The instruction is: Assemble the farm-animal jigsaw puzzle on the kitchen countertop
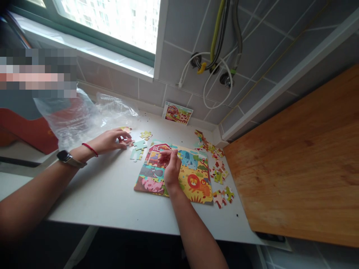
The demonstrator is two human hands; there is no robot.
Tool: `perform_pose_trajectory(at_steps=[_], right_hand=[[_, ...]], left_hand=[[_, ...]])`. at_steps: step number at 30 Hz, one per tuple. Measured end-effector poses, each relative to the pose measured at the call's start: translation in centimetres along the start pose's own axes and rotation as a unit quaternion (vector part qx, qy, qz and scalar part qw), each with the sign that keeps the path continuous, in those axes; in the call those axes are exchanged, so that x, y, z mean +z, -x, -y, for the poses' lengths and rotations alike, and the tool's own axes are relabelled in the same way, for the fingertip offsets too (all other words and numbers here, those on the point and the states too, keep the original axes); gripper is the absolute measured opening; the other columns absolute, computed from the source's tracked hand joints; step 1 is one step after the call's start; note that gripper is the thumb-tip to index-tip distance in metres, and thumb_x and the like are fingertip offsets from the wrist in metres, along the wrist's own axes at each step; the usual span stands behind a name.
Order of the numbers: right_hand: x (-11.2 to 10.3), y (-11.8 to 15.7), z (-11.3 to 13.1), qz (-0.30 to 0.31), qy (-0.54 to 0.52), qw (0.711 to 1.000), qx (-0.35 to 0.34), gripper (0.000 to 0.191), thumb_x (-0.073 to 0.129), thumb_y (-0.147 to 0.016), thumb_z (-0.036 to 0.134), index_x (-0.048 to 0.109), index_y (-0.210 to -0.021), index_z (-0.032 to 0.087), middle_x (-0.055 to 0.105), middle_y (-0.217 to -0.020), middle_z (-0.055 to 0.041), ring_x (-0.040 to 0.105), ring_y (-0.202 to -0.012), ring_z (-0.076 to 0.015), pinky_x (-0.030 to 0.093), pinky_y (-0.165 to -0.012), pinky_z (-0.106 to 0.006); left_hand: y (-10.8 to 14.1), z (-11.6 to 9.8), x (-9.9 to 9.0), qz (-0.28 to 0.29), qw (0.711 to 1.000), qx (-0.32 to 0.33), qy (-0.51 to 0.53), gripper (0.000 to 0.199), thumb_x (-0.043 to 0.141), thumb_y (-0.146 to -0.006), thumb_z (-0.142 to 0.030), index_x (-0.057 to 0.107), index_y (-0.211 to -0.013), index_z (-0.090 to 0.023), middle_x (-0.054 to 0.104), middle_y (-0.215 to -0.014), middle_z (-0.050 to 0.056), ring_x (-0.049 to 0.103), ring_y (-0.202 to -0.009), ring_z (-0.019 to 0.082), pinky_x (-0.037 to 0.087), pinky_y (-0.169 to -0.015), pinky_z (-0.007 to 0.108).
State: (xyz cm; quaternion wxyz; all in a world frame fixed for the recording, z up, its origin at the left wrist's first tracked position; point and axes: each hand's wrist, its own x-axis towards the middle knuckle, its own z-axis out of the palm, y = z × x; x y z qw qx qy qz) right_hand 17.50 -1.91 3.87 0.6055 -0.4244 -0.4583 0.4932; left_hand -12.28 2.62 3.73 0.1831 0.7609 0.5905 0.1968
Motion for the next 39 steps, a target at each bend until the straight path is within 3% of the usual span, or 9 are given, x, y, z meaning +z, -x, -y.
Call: perform_pose_trajectory(at_steps=[7,16,21,26,31,35,39], right_hand=[[0.0,0.1,-0.1,0.011,0.012,1.0,0.001,0.073,0.042,-0.096,0.081,0.075,-0.078,0.019,0.068,-0.063,-0.0044,0.063,-0.059,-0.017,0.05,-0.057,-0.031],[-0.1,0.2,-0.1,0.01,0.013,1.0,-0.005,0.067,0.043,-0.099,0.075,0.075,-0.08,0.019,0.067,-0.064,-0.0029,0.062,-0.056,-0.0152,0.05,-0.056,-0.03],[-0.1,0.3,0.0,0.021,0.068,0.997,-0.032,0.056,0.053,-0.098,0.067,0.074,-0.078,0.019,0.049,-0.046,0.0052,0.046,-0.043,-0.0112,0.042,-0.051,-0.027],[-0.2,-0.1,0.7,-0.027,0.051,0.997,-0.053,0.06,0.051,-0.097,0.069,0.07,-0.069,0.02,0.034,-0.043,0.0083,0.029,-0.039,-0.0095,0.027,-0.044,-0.027],[-0.1,-0.4,0.6,-0.032,0.037,0.998,-0.036,0.064,0.049,-0.095,0.075,0.07,-0.067,0.021,0.031,-0.042,0.0081,0.028,-0.039,-0.0099,0.025,-0.044,-0.028],[0.3,0.0,0.3,-0.011,0.033,0.999,-0.025,0.067,0.049,-0.093,0.079,0.07,-0.066,0.022,0.03,-0.042,0.0081,0.028,-0.039,-0.01,0.023,-0.043,-0.027],[0.4,0.1,0.0,0.015,0.022,1.0,-0.017,0.067,0.048,-0.094,0.079,0.069,-0.066,0.022,0.029,-0.042,0.0088,0.025,-0.038,-0.0095,0.02,-0.041,-0.026]], left_hand=[[0.0,0.0,0.1,0.006,1.0,0.02,0.006,0.031,0.065,-0.084,-0.041,0.076,-0.104,-0.021,0.074,-0.102,0.008,0.069,-0.09,0.022,0.053,-0.082,0.033],[0.1,-0.4,0.1,-0.006,0.999,0.05,-0.004,0.043,0.057,-0.092,-0.057,0.076,-0.104,-0.02,0.073,-0.107,0.011,0.067,-0.092,0.024,0.051,-0.084,0.035],[0.1,-0.4,0.2,-0.007,0.998,0.051,0.025,0.052,0.059,-0.089,-0.064,0.073,-0.107,-0.018,0.07,-0.111,0.012,0.066,-0.095,0.024,0.051,-0.088,0.035],[-0.1,-0.4,0.4,0.005,0.999,0.051,0.001,0.053,0.055,-0.091,-0.063,0.072,-0.112,-0.017,0.071,-0.106,0.012,0.065,-0.092,0.024,0.049,-0.086,0.035],[-0.2,-1.0,0.4,0.01,0.999,0.049,-0.002,0.056,0.039,-0.099,-0.06,0.073,-0.11,-0.017,0.072,-0.099,0.012,0.065,-0.09,0.024,0.049,-0.087,0.037],[-0.1,-1.3,0.3,0.012,0.998,0.061,-0.007,0.057,0.043,-0.097,-0.064,0.073,-0.11,-0.018,0.074,-0.1,0.012,0.066,-0.09,0.026,0.05,-0.086,0.038],[0.1,-1.9,0.3,0.003,0.997,0.076,0.005,0.058,0.046,-0.097,-0.064,0.073,-0.114,-0.016,0.074,-0.115,0.014,0.066,-0.101,0.027,0.051,-0.092,0.039]])
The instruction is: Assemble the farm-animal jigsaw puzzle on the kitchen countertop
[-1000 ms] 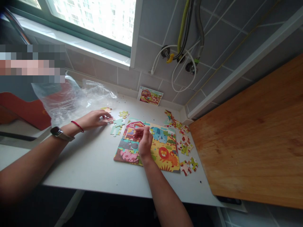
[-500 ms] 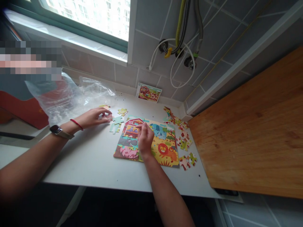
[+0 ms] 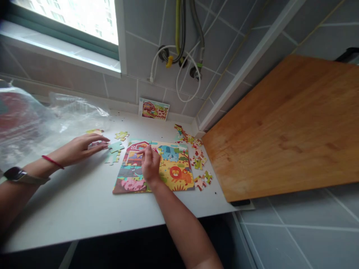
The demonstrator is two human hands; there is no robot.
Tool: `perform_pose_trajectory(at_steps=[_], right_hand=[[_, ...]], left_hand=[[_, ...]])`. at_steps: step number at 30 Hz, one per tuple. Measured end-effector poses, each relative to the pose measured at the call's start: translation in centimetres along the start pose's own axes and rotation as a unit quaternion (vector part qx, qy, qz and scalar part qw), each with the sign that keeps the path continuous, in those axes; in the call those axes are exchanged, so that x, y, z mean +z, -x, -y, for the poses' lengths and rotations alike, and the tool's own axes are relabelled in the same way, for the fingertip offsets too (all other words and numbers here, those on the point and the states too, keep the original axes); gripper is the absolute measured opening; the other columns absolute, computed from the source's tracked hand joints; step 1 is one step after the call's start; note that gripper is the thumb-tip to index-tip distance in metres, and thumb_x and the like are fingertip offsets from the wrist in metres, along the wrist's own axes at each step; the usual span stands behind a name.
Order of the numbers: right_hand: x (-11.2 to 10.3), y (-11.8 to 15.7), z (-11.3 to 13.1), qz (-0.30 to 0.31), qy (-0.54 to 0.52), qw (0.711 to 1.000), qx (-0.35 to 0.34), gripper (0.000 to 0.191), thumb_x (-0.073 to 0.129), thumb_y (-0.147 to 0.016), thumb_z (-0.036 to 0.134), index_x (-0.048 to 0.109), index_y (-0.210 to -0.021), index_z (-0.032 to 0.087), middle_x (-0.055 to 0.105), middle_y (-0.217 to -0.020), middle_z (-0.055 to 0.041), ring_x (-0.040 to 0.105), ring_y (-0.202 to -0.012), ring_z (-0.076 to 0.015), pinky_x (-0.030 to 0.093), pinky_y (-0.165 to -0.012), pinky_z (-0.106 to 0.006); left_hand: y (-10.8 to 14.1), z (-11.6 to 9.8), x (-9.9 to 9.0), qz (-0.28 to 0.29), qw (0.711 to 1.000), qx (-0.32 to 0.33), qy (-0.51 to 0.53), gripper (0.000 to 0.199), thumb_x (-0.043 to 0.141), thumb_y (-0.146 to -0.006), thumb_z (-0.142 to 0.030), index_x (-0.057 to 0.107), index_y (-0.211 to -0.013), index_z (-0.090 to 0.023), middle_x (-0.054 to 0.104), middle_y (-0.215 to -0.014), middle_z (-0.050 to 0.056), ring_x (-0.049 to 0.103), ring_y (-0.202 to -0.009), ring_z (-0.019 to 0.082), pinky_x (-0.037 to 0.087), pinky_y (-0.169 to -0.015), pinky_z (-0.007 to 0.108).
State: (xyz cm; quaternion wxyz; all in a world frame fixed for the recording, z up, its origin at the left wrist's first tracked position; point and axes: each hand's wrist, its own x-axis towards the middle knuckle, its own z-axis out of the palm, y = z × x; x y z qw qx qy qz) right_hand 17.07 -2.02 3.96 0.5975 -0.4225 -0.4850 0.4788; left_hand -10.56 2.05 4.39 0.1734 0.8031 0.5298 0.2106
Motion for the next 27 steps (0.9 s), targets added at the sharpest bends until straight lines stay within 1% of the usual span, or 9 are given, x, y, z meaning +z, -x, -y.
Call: perform_pose_trajectory(at_steps=[6,9,11,14,17,19,21,23,27], right_hand=[[-0.6,0.1,-0.6,0.023,0.028,0.999,-0.017,0.064,0.044,-0.1,0.072,0.074,-0.075,0.021,0.032,-0.046,0.0086,0.029,-0.04,-0.0102,0.025,-0.043,-0.025],[-2.1,-0.3,-0.3,0.05,0.118,0.99,-0.05,0.058,0.042,-0.104,0.063,0.078,-0.085,0.022,0.044,-0.049,0.0063,0.043,-0.045,-0.0123,0.037,-0.051,-0.026],[-4.1,-1.1,0.2,0.07,0.208,0.971,-0.093,0.05,0.044,-0.105,0.057,0.079,-0.091,0.023,0.058,-0.057,0.0028,0.054,-0.056,-0.0148,0.046,-0.061,-0.028],[-8.3,-3.0,1.1,0.063,0.345,0.923,-0.155,0.037,0.051,-0.103,0.047,0.079,-0.094,0.025,0.074,-0.084,-0.0031,0.065,-0.078,-0.0187,0.053,-0.081,-0.032],[-13.2,-5.5,2.0,0.061,0.468,0.868,-0.156,0.032,0.052,-0.103,0.04,0.079,-0.102,0.024,0.075,-0.104,-0.0081,0.067,-0.104,-0.0227,0.05,-0.101,-0.036],[-16.4,-7.0,2.5,0.061,0.568,0.814,-0.104,0.031,0.056,-0.101,0.038,0.077,-0.118,0.023,0.071,-0.123,-0.0122,0.063,-0.121,-0.0251,0.046,-0.11,-0.039],[-19.2,-8.2,2.8,0.072,0.665,0.743,-0.022,0.041,0.058,-0.101,0.04,0.072,-0.134,0.02,0.06,-0.146,-0.0176,0.055,-0.137,-0.031,0.041,-0.117,-0.044],[-21.5,-8.9,2.9,0.092,0.713,0.694,0.048,0.053,0.052,-0.104,0.047,0.062,-0.147,0.018,0.047,-0.162,-0.0194,0.043,-0.15,-0.0349,0.036,-0.122,-0.048],[-24.5,-9.1,2.5,0.147,0.712,0.678,0.112,0.066,0.038,-0.109,0.054,0.042,-0.163,0.017,0.035,-0.171,-0.0149,0.029,-0.16,-0.0301,0.028,-0.128,-0.044]], left_hand=[[0.0,0.2,1.6,-0.002,0.999,0.042,0.015,0.054,0.047,-0.097,-0.065,0.072,-0.113,-0.019,0.073,-0.12,0.013,0.066,-0.109,0.029,0.05,-0.1,0.043],[-0.2,0.8,2.4,-0.012,0.998,0.057,0.007,0.049,0.047,-0.097,-0.063,0.072,-0.112,-0.024,0.074,-0.121,0.012,0.067,-0.112,0.031,0.051,-0.102,0.046],[-0.3,0.9,2.6,-0.014,0.998,0.061,0.002,0.046,0.047,-0.096,-0.062,0.073,-0.112,-0.027,0.075,-0.12,0.01,0.067,-0.113,0.031,0.052,-0.103,0.047],[-0.3,0.5,2.6,-0.025,0.997,0.071,0.002,0.047,0.047,-0.095,-0.063,0.074,-0.109,-0.027,0.075,-0.119,0.011,0.069,-0.111,0.033,0.052,-0.102,0.05],[-0.3,-0.2,2.9,-0.032,0.996,0.084,0.003,0.048,0.048,-0.095,-0.062,0.076,-0.108,-0.026,0.076,-0.119,0.012,0.07,-0.109,0.033,0.053,-0.101,0.05],[-0.3,-0.5,3.1,-0.032,0.995,0.09,0.006,0.047,0.049,-0.095,-0.062,0.077,-0.108,-0.027,0.076,-0.119,0.011,0.07,-0.109,0.033,0.054,-0.101,0.05],[-0.2,-0.6,3.5,-0.033,0.995,0.091,0.009,0.047,0.049,-0.095,-0.063,0.078,-0.109,-0.028,0.076,-0.12,0.01,0.07,-0.11,0.033,0.054,-0.102,0.049],[-0.2,-0.8,3.6,-0.032,0.996,0.088,0.012,0.049,0.049,-0.094,-0.065,0.078,-0.109,-0.029,0.076,-0.12,0.01,0.07,-0.11,0.033,0.054,-0.102,0.049],[-0.1,-1.1,3.6,-0.019,0.996,0.084,0.021,0.05,0.049,-0.094,-0.065,0.078,-0.109,-0.027,0.075,-0.121,0.011,0.069,-0.112,0.033,0.054,-0.102,0.05]])
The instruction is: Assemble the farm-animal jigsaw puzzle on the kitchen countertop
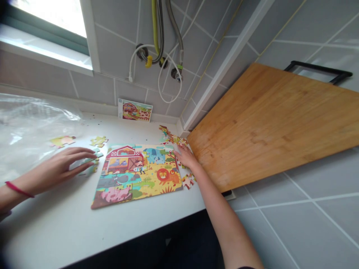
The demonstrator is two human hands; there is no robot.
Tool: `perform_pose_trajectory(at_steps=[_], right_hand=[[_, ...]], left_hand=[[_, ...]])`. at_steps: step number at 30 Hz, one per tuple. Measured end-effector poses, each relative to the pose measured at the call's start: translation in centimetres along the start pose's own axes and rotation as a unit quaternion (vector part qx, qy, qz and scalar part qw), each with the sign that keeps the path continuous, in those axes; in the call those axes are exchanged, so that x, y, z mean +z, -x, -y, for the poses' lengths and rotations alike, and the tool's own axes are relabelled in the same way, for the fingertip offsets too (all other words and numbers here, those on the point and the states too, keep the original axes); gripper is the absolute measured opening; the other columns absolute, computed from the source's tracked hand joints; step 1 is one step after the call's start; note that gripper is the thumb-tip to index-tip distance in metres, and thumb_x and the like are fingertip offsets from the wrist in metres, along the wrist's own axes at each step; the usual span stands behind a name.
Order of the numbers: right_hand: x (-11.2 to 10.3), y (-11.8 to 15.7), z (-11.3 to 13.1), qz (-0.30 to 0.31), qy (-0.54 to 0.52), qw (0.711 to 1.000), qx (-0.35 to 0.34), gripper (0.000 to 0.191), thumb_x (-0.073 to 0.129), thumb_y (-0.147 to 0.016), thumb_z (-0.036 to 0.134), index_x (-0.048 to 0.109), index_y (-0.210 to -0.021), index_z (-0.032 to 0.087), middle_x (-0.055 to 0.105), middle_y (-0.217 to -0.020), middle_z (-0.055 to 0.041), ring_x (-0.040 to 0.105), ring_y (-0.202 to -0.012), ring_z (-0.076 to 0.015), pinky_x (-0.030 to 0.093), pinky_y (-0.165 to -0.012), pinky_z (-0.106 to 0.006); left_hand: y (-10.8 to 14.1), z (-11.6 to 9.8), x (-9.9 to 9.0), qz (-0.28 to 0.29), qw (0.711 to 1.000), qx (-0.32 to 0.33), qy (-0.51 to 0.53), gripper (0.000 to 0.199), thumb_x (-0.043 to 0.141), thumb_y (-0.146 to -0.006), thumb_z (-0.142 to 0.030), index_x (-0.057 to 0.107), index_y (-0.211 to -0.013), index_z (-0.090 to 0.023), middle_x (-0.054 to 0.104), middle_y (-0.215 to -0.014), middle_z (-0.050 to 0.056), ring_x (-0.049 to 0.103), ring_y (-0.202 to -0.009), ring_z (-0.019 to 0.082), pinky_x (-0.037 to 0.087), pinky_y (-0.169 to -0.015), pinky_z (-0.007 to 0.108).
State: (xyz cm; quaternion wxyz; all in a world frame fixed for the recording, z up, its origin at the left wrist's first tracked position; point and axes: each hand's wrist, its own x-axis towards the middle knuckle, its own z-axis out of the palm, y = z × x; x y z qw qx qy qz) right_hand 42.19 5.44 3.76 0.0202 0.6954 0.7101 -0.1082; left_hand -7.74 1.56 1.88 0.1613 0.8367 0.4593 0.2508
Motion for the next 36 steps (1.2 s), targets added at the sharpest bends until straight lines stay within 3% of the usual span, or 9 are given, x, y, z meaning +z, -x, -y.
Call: perform_pose_trajectory(at_steps=[5,8,13,19,23,27,30,33,36], right_hand=[[-0.2,-0.1,-1.2,-0.004,0.014,1.0,-0.024,0.066,0.04,-0.108,0.056,0.046,-0.161,0.017,0.036,-0.171,-0.0152,0.031,-0.159,-0.0297,0.028,-0.128,-0.041],[-1.4,-0.8,-0.9,-0.036,0.035,0.998,-0.039,0.056,0.046,-0.108,0.045,0.058,-0.152,0.015,0.037,-0.169,-0.0181,0.037,-0.156,-0.0302,0.031,-0.126,-0.039],[-3.3,-3.7,1.0,-0.045,0.063,0.993,-0.09,0.046,0.049,-0.104,0.025,0.063,-0.147,0.015,0.056,-0.155,-0.0177,0.052,-0.144,-0.0268,0.036,-0.123,-0.037],[-4.3,-8.5,2.6,-0.001,0.111,0.99,-0.084,0.066,0.063,-0.095,0.019,0.048,-0.159,0.014,0.056,-0.157,-0.0156,0.056,-0.141,-0.0271,0.043,-0.115,-0.031],[-5.5,-10.4,2.3,0.02,0.131,0.989,-0.06,0.076,0.074,-0.085,0.021,0.052,-0.157,0.016,0.071,-0.139,-0.0137,0.069,-0.123,-0.0293,0.052,-0.1,-0.03],[-6.7,-9.6,1.7,0.05,0.16,0.984,-0.062,0.06,0.072,-0.083,0.015,0.068,-0.143,0.018,0.08,-0.119,-0.0093,0.073,-0.109,-0.0267,0.051,-0.091,-0.027],[-6.8,-7.5,1.4,0.079,0.185,0.978,-0.056,0.05,0.068,-0.087,0.014,0.073,-0.136,0.023,0.078,-0.122,-0.0088,0.072,-0.113,-0.0262,0.051,-0.094,-0.027],[-5.9,-5.4,1.3,0.08,0.211,0.974,-0.017,0.047,0.062,-0.095,0.02,0.069,-0.141,0.019,0.072,-0.135,-0.0162,0.068,-0.123,-0.0299,0.05,-0.101,-0.032],[-4.7,-4.1,1.3,0.075,0.226,0.97,0.048,0.041,0.059,-0.097,0.023,0.072,-0.133,0.01,0.072,-0.13,-0.0242,0.071,-0.118,-0.0331,0.054,-0.098,-0.035]], left_hand=[[0.0,0.1,0.3,0.007,1.0,-0.008,0.016,0.039,0.05,-0.095,-0.056,0.076,-0.107,-0.03,0.076,-0.12,0.008,0.068,-0.113,0.032,0.053,-0.103,0.049],[0.0,0.2,0.5,0.005,1.0,-0.006,0.017,0.039,0.05,-0.095,-0.057,0.075,-0.108,-0.03,0.075,-0.121,0.008,0.068,-0.114,0.032,0.052,-0.104,0.048],[0.1,0.1,0.5,0.011,1.0,-0.002,0.019,0.043,0.05,-0.095,-0.059,0.077,-0.108,-0.028,0.075,-0.121,0.009,0.068,-0.112,0.032,0.053,-0.102,0.049],[0.1,0.5,0.9,-0.005,1.0,-0.001,0.026,0.037,0.049,-0.096,-0.053,0.079,-0.1,-0.031,0.074,-0.12,0.008,0.068,-0.11,0.031,0.053,-0.101,0.048],[0.0,0.5,0.9,-0.009,0.999,-0.001,0.031,0.037,0.049,-0.095,-0.052,0.079,-0.101,-0.03,0.073,-0.119,0.01,0.068,-0.109,0.031,0.053,-0.098,0.049],[0.0,0.3,0.9,-0.016,1.0,0.009,0.019,0.039,0.047,-0.096,-0.052,0.078,-0.1,-0.03,0.073,-0.118,0.009,0.069,-0.106,0.03,0.053,-0.095,0.046],[0.1,0.5,1.1,-0.023,1.0,0.017,0.007,0.041,0.046,-0.097,-0.054,0.078,-0.1,-0.03,0.073,-0.117,0.009,0.069,-0.105,0.029,0.053,-0.094,0.045],[0.1,0.9,1.5,-0.028,0.999,0.031,-0.006,0.043,0.043,-0.1,-0.054,0.078,-0.102,-0.03,0.073,-0.117,0.008,0.069,-0.104,0.027,0.053,-0.092,0.044],[0.2,1.4,1.7,-0.03,0.998,0.046,-0.02,0.042,0.042,-0.102,-0.052,0.078,-0.104,-0.03,0.072,-0.12,0.007,0.069,-0.105,0.026,0.053,-0.092,0.043]])
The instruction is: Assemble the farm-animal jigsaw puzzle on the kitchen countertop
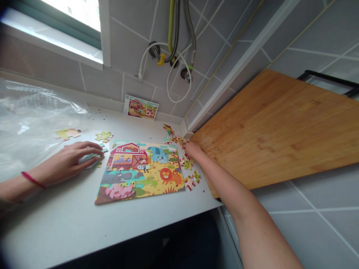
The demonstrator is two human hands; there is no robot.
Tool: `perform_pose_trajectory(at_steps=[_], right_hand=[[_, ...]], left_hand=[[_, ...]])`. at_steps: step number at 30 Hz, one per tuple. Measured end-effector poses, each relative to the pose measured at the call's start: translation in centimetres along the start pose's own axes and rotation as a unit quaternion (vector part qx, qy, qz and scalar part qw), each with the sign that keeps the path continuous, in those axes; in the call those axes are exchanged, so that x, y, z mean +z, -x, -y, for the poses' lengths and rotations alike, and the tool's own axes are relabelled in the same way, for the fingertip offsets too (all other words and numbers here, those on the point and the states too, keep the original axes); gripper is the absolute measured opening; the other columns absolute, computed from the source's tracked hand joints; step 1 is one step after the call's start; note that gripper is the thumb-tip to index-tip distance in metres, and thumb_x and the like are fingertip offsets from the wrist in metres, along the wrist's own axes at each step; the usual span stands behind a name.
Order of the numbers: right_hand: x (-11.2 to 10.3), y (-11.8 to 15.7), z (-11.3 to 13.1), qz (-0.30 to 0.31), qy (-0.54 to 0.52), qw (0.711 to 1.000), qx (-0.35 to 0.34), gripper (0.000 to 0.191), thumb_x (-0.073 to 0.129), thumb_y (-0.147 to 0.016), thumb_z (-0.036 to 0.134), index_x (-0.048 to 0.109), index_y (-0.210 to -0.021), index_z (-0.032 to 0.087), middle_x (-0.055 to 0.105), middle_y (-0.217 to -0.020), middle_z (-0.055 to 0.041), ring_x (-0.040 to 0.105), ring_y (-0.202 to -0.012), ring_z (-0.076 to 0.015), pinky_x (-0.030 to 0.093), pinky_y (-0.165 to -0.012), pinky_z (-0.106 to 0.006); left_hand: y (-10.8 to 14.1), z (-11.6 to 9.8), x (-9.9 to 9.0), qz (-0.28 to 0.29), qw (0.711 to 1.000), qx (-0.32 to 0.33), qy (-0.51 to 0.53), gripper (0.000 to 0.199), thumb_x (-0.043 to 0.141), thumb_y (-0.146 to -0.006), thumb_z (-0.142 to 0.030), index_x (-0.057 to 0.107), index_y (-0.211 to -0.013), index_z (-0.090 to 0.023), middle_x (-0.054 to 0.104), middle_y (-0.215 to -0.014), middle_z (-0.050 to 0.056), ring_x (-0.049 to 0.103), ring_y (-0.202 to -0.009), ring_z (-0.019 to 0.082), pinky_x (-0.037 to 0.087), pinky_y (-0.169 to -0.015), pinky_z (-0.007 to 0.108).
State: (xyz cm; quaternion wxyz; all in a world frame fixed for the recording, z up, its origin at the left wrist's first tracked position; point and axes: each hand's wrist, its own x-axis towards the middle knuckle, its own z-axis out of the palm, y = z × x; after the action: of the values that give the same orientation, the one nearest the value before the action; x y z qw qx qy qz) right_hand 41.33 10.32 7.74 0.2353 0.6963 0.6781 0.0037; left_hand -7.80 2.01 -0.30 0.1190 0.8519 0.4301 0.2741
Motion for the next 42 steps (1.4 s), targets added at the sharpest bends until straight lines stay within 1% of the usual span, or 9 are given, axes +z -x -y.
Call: perform_pose_trajectory(at_steps=[6,13,19,21,28,33,36,38,42], right_hand=[[0.4,1.3,-0.8,0.002,-0.013,0.999,0.038,0.039,0.05,-0.102,0.024,0.073,-0.128,0.006,0.073,-0.127,-0.0257,0.073,-0.115,-0.0314,0.055,-0.09,-0.031],[-1.0,2.6,-3.1,0.044,-0.036,0.998,-0.027,0.04,0.073,-0.094,0.036,0.073,-0.127,0.015,0.075,-0.127,-0.0152,0.07,-0.119,-0.0301,0.052,-0.096,-0.029],[0.1,3.8,-3.9,0.106,-0.082,0.989,-0.064,0.076,0.095,-0.069,0.047,0.066,-0.133,0.019,0.074,-0.13,-0.0108,0.071,-0.112,-0.0287,0.055,-0.091,-0.03],[0.5,4.3,-3.8,0.095,-0.076,0.99,-0.07,0.073,0.097,-0.068,0.044,0.067,-0.129,0.019,0.074,-0.128,-0.0104,0.071,-0.112,-0.0289,0.055,-0.091,-0.03],[0.2,6.0,-4.1,0.011,-0.014,1.0,-0.01,0.04,0.06,-0.103,0.039,0.062,-0.134,0.014,0.07,-0.132,-0.0221,0.068,-0.121,-0.0329,0.053,-0.092,-0.034],[-0.4,7.6,-4.5,0.123,-0.005,0.992,0.0,0.026,0.078,-0.09,0.04,0.075,-0.1,0.016,0.079,-0.094,-0.0125,0.076,-0.092,-0.0283,0.055,-0.076,-0.03],[-0.1,8.8,-4.3,0.225,-0.029,0.974,0.011,0.047,0.092,-0.072,0.047,0.073,-0.103,0.017,0.073,-0.073,-0.0032,0.071,-0.067,-0.0213,0.054,-0.062,-0.027],[0.6,9.4,-4.1,0.27,-0.051,0.962,0.014,0.059,0.095,-0.065,0.05,0.07,-0.107,0.016,0.071,-0.072,-0.0011,0.067,-0.061,-0.0187,0.052,-0.056,-0.026],[2.9,9.3,-4.6,0.212,-0.045,0.976,-0.026,0.05,0.093,-0.063,0.047,0.066,-0.093,0.018,0.07,-0.082,-0.003,0.066,-0.066,-0.0185,0.047,-0.054,-0.026]], left_hand=[[0.1,0.3,0.2,-0.007,1.0,0.013,-0.015,0.041,0.042,-0.103,-0.052,0.077,-0.104,-0.031,0.072,-0.12,0.006,0.068,-0.104,0.025,0.052,-0.092,0.042],[0.1,0.6,0.4,-0.014,0.999,0.028,-0.016,0.04,0.043,-0.101,-0.053,0.077,-0.105,-0.033,0.072,-0.119,0.004,0.069,-0.103,0.025,0.052,-0.092,0.04],[0.2,1.1,0.7,-0.011,1.0,0.027,-0.011,0.04,0.043,-0.099,-0.056,0.076,-0.103,-0.034,0.073,-0.119,0.003,0.068,-0.103,0.024,0.051,-0.093,0.039],[0.2,1.2,0.7,-0.009,0.999,0.03,-0.015,0.04,0.043,-0.099,-0.055,0.077,-0.104,-0.034,0.073,-0.119,0.003,0.068,-0.105,0.025,0.051,-0.094,0.039],[0.1,1.2,0.8,-0.026,0.997,0.059,-0.038,0.043,0.042,-0.101,-0.054,0.077,-0.103,-0.03,0.072,-0.117,0.006,0.07,-0.1,0.026,0.052,-0.089,0.041],[0.1,1.4,1.0,-0.025,0.997,0.065,-0.034,0.043,0.043,-0.101,-0.056,0.077,-0.104,-0.029,0.072,-0.118,0.007,0.07,-0.099,0.027,0.053,-0.088,0.043],[0.0,1.2,1.0,-0.024,0.998,0.061,-0.024,0.041,0.044,-0.101,-0.054,0.077,-0.105,-0.029,0.073,-0.118,0.007,0.07,-0.101,0.028,0.053,-0.089,0.045],[-0.1,0.4,0.6,-0.019,0.998,0.058,-0.005,0.038,0.046,-0.102,-0.051,0.077,-0.108,-0.029,0.074,-0.117,0.007,0.069,-0.103,0.027,0.054,-0.092,0.045],[-0.3,-1.6,-0.3,0.003,0.999,0.043,0.034,0.036,0.047,-0.103,-0.045,0.076,-0.105,-0.024,0.076,-0.111,0.008,0.07,-0.101,0.025,0.055,-0.093,0.043]])
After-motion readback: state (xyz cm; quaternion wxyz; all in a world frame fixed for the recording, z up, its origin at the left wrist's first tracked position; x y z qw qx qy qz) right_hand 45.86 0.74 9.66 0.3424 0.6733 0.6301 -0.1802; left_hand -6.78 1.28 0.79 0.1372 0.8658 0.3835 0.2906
